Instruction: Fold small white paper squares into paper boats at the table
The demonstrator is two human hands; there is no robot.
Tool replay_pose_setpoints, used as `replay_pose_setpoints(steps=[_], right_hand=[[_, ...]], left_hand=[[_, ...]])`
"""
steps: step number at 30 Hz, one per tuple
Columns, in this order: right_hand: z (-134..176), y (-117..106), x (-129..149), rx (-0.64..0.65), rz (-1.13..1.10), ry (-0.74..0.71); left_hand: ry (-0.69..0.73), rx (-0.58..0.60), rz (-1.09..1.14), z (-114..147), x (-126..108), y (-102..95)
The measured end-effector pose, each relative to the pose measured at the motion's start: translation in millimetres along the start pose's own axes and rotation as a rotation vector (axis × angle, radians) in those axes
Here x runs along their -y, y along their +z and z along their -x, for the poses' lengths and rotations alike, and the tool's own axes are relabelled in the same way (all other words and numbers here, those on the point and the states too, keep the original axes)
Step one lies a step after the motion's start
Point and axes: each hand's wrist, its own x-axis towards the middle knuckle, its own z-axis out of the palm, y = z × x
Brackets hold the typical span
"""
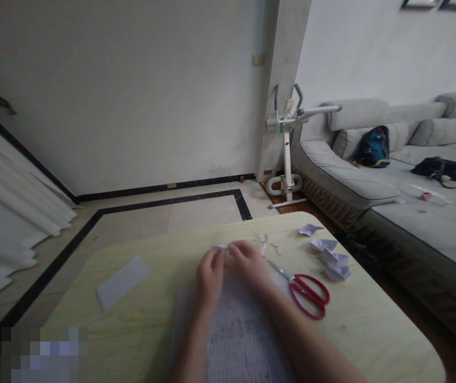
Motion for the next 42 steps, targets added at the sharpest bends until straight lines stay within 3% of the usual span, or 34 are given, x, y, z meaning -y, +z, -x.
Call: replay_pose_setpoints(steps=[12, 24, 31, 36, 42], right_hand=[[6, 3, 5, 0.031, 0.103, -0.031], [7, 3, 1, 0.056, 0.329, -0.249], [6, 3, 2, -0.017, 0.157, -0.208], [5, 3, 1, -0.023, 0.154, -0.202], [6, 3, 3, -0.003, 0.102, -0.221]], left_hand=[[0.04, -0.001, -0.079, 1, 6, -1.8], [0.013, -0.051, -0.078, 0, 6, -2.2], [0.042, 0.001, -0.085, 0, 11, -1.8], [0.052, -0.041, -0.115, 2, 11, -1.5], [0.11, -0.026, -0.29, 0, 13, -2.2]])
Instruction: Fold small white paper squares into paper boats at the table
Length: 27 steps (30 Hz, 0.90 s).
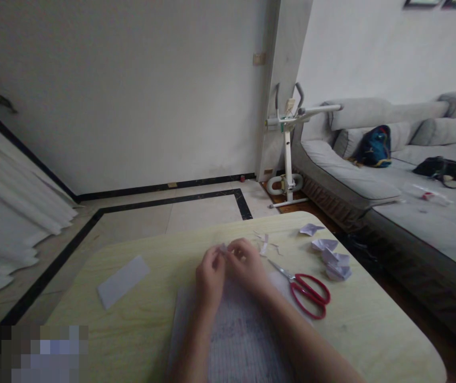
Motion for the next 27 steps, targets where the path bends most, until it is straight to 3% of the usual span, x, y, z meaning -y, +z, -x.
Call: replay_pose_setpoints(steps=[9, 15, 23, 27], right_hand=[[-3, 0, -5, -0.018, -0.073, 0.018], [-4, -1, -8, -0.011, -0.143, 0.142], [-8, -4, -12, -0.039, -0.184, 0.228], [-6, -4, -9, 0.013, -0.199, 0.252]], left_hand=[[0.064, 0.044, -0.128, 0, 1, -1.1], [0.09, 0.038, -0.156, 1, 1, 0.9], [0.049, -0.01, -0.212, 1, -2, -0.4], [0.055, -0.052, -0.228, 1, -1, -0.5]])
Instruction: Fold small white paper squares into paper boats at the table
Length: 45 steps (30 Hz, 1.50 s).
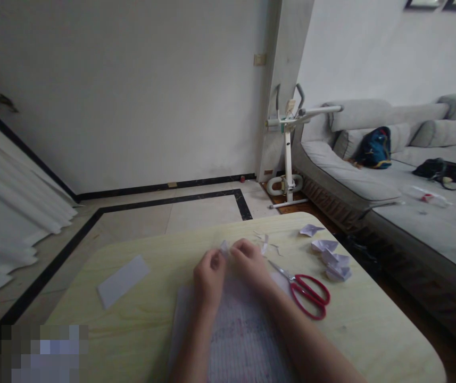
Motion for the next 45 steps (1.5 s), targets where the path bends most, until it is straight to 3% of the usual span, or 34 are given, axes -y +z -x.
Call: replay_pose_setpoints(steps=[15, 29, 40, 45], right_hand=[[0, -1, 3, 0.075, 0.017, 0.0], [2, -2, 4, 0.117, 0.064, 0.018], [1, -9, 2, 0.185, -0.348, 0.238], [2, -6, 4, 0.158, -0.333, 0.205]], left_hand=[[0.042, 0.073, -0.035, 1, -2, -0.5], [0.051, 0.001, -0.24, 3, -6, -0.4], [0.087, 0.139, -0.022, 6, -13, -2.8], [0.058, 0.186, 0.089, 5, -15, -2.6]])
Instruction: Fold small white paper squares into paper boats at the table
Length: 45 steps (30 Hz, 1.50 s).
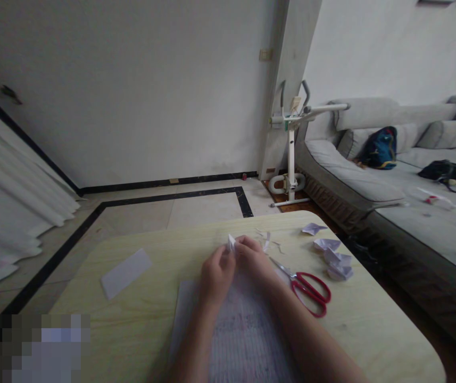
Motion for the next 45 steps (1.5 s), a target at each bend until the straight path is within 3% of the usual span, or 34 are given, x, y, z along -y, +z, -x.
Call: replay_pose_setpoints(steps=[9, 16, 25, 33, 45], right_hand=[[-1, 8, -2, -0.197, 0.407, -0.202], [3, 10, 2, -0.242, 0.568, -0.229], [3, 8, -3, -0.249, 0.621, -0.283], [1, 8, -8, -0.196, 0.61, -0.27], [-3, 5, 1, -0.112, 0.377, -0.18]], left_hand=[[-0.072, -0.065, 0.131, -4, 5, 0.8], [-0.025, -0.066, 0.049, -4, 6, 1.5], [0.061, -0.091, 0.046, -4, 13, 4.7], [-0.086, -0.102, 0.216, -9, 11, -1.8], [-0.231, -0.035, 0.396, -13, 5, -10.9]])
